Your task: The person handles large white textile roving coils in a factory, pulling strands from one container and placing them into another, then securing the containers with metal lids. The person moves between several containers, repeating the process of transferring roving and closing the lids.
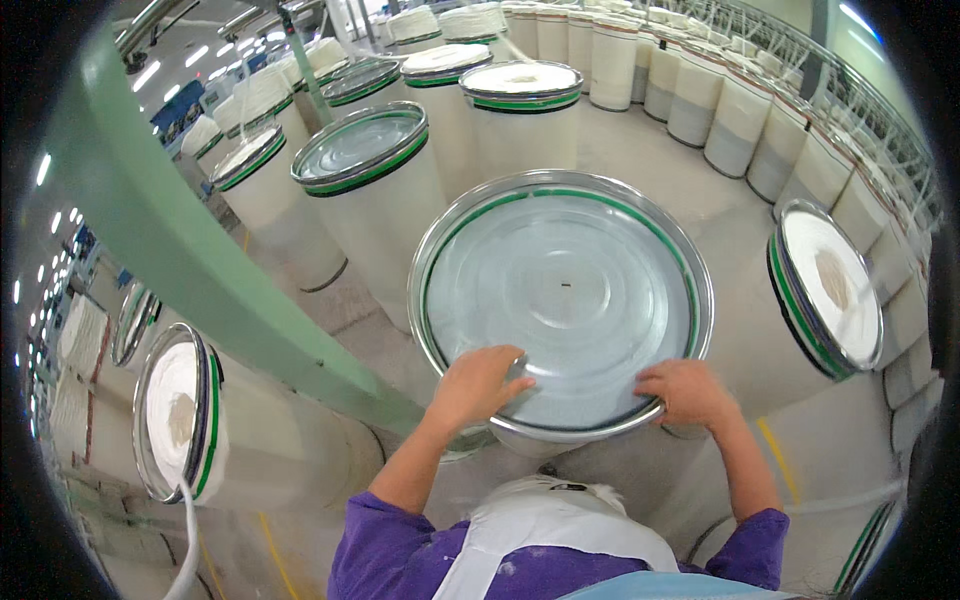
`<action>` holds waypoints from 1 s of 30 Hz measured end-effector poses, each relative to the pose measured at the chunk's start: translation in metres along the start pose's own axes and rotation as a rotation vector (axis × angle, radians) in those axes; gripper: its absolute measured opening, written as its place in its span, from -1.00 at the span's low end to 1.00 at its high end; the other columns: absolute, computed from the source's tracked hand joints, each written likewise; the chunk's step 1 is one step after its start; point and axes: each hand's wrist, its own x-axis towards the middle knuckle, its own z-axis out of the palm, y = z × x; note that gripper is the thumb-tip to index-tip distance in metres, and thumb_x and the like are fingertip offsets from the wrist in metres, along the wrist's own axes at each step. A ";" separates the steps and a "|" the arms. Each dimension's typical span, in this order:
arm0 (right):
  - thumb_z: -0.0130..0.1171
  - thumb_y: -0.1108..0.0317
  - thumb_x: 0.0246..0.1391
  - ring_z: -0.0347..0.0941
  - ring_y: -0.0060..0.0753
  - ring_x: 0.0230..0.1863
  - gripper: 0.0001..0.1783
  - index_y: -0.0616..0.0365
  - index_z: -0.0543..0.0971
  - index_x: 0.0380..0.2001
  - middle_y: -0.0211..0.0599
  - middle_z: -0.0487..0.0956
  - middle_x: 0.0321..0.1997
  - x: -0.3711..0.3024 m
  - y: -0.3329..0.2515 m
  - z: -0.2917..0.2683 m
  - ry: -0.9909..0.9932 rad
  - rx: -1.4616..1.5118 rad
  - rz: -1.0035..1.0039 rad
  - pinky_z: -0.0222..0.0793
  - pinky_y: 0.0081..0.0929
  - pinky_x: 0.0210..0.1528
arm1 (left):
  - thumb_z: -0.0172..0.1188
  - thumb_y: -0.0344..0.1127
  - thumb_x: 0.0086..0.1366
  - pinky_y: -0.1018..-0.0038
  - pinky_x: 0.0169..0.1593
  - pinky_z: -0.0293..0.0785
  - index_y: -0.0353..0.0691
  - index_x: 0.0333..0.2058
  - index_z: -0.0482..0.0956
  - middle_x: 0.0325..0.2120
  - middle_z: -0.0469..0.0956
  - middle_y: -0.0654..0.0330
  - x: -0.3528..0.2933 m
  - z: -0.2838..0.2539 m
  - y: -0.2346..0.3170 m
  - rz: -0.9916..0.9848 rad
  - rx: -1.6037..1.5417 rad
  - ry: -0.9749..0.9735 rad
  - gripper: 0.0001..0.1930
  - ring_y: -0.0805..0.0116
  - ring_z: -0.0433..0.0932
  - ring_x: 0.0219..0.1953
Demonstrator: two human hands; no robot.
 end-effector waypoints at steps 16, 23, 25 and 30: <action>0.50 0.16 -0.38 0.55 -0.40 -0.14 -0.45 -0.20 0.63 -0.15 -0.68 0.62 -0.03 0.151 0.154 -0.022 0.216 0.046 -0.245 0.35 -0.37 0.00 | 0.22 0.00 0.20 0.22 0.07 0.42 -0.22 -0.01 0.57 -0.05 0.59 0.05 0.162 -0.027 -0.054 -0.255 -0.014 0.188 -0.51 0.05 0.53 0.01; 0.42 0.16 -0.22 0.57 -0.33 -0.19 -0.63 -0.09 0.62 -0.26 -0.57 0.63 -0.12 0.246 0.152 -0.038 0.231 0.054 -0.300 0.49 -0.30 -0.18 | 0.25 -0.11 0.20 0.24 0.04 0.43 -0.19 -0.06 0.61 -0.11 0.62 0.09 0.217 -0.050 -0.144 -0.396 -0.010 0.494 -0.61 0.07 0.56 -0.04; 0.41 0.18 -0.19 0.57 -0.29 -0.17 -0.64 -0.06 0.61 -0.25 -0.51 0.63 -0.14 0.268 0.152 -0.048 0.166 0.061 -0.297 0.49 -0.27 -0.15 | 0.25 -0.24 0.20 0.26 0.06 0.42 -0.20 -0.07 0.60 -0.11 0.61 0.10 0.227 -0.055 -0.166 -0.455 -0.100 0.682 -0.67 0.08 0.54 -0.02; 0.35 0.18 -0.11 0.52 -0.16 -0.01 -0.57 0.12 0.58 -0.15 -0.23 0.57 -0.03 0.328 0.146 -0.065 0.021 0.004 -0.634 0.47 -0.26 -0.03 | 0.24 -0.33 0.19 0.25 0.17 0.33 -0.19 -0.03 0.54 0.01 0.53 0.13 0.248 -0.077 -0.214 -0.277 0.031 0.657 -0.65 0.10 0.42 0.12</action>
